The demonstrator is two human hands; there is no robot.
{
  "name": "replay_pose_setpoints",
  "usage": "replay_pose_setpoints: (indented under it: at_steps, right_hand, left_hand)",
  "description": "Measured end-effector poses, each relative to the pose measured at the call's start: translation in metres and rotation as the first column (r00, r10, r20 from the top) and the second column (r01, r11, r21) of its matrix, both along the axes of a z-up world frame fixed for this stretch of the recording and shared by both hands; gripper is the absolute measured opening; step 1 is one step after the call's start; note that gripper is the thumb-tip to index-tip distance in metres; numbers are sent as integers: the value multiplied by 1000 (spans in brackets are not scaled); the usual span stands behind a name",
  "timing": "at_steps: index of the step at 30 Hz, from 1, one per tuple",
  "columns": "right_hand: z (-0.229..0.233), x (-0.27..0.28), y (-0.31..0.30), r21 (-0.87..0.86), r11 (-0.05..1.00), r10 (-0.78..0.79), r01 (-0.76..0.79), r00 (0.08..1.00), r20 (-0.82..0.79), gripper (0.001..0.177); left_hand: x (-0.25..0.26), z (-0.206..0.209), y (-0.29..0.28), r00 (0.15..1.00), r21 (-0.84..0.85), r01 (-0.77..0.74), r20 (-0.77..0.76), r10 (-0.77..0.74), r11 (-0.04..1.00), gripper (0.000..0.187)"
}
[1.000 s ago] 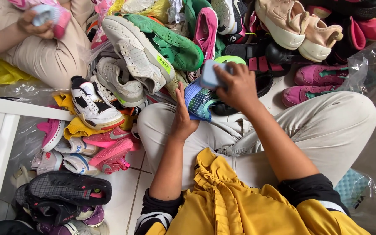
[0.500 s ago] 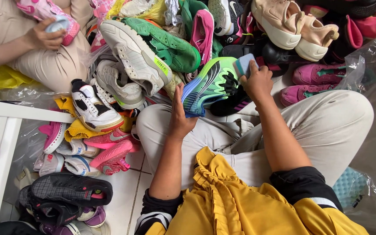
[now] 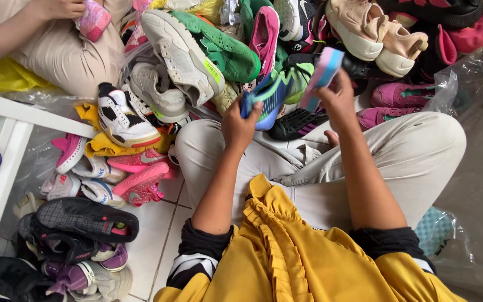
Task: The person sits on the floor and scrubs a blue and green sneaker with a multi-colored sponge. They rotate the shoe to clean different areas, including the sole and upper, while surrounded by a large pile of other shoes.
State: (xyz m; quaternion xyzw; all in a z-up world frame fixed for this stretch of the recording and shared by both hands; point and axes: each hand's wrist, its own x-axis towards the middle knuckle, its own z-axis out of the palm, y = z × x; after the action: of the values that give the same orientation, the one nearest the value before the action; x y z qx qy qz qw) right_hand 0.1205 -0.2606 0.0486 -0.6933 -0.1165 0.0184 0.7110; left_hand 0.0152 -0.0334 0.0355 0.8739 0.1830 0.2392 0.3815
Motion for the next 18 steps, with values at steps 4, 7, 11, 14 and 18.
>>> replay_pose_setpoints:
  at_steps: [4,7,11,14,18]
  right_hand:
    - [-16,-25,13,65,986,157,-155,988,-16,62]
    - [-38,-35,25,-82,977,188,-194,979,-78,84]
    - [-29,-59,41,-518,855,194,-36,947,255,97]
    - [-12,-89,61,-646,742,246,179,824,511,99]
    - [-34,-84,70,-648,674,201,355,756,623,95]
  left_hand:
    - [8,-15,-1,987,-299,-129,-134,92,945,48]
    - [5,-34,1,987,-481,-152,-115,110,863,47]
    - [-3,-33,3,996,-716,-39,26,83,697,59]
    - [-13,-12,-2,993,-789,3,73,88,614,66]
    - [-7,-20,2,983,-821,35,130,127,570,67]
